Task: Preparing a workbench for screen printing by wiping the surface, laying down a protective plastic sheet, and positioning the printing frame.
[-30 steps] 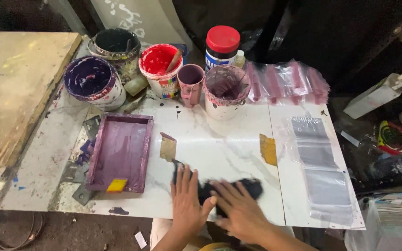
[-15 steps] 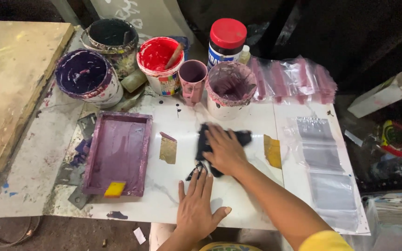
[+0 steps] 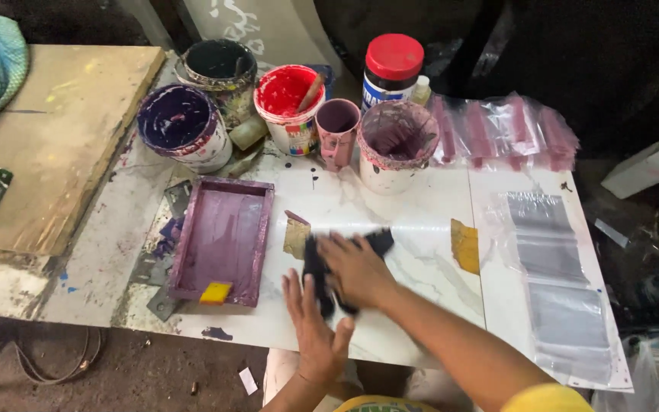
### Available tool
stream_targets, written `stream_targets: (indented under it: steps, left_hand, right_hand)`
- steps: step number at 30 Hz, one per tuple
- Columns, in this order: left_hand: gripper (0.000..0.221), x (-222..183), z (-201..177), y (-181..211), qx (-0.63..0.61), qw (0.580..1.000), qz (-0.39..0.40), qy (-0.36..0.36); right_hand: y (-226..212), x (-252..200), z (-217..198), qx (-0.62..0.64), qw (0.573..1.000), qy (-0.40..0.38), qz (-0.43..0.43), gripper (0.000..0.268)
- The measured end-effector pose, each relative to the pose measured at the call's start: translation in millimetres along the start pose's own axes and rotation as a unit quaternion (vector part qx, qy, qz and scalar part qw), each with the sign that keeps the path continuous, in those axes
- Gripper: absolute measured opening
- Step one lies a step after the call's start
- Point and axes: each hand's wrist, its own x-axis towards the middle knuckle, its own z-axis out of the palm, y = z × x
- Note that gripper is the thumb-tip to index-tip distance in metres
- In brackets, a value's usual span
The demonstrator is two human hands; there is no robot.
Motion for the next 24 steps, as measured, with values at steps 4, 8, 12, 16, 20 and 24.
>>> stream_targets:
  steps: [4, 8, 12, 16, 20, 24]
  left_hand:
    - [0.077, 2.4, -5.0, -2.9, -0.068, 0.997, -0.025, 0.027]
    - [0.083, 2.1, -3.9, -6.4, -0.077, 0.997, -0.007, 0.011]
    - [0.082, 11.1, -4.1, 1.7, -0.085, 0.996, 0.002, 0.009]
    - [0.085, 13.9, -2.6, 2.7, -0.061, 0.998, -0.011, 0.001]
    - [0.086, 6.2, -2.9, -1.7, -0.06, 0.998, -0.006, 0.003]
    - [0.084, 8.5, -1.2, -3.9, -0.016, 0.999, 0.02, 0.03]
  right_hand:
    - [-25.9, -57.7, -5.4, -0.046, 0.987, -0.139, -0.066, 0.071]
    - [6.1, -31.0, 14.2, -0.016, 0.995, -0.021, -0.1, 0.069]
    - [42.5, 40.0, -2.1, -0.081, 0.997, -0.005, 0.018, 0.071]
    - [39.7, 82.7, -13.6, -0.071, 0.991, 0.059, 0.094, 0.071]
    - [18.1, 77.6, -4.5, -0.053, 0.987, 0.024, 0.15, 0.067]
    - [0.7, 24.4, 43.6, -0.109, 0.983, 0.141, 0.046, 0.073]
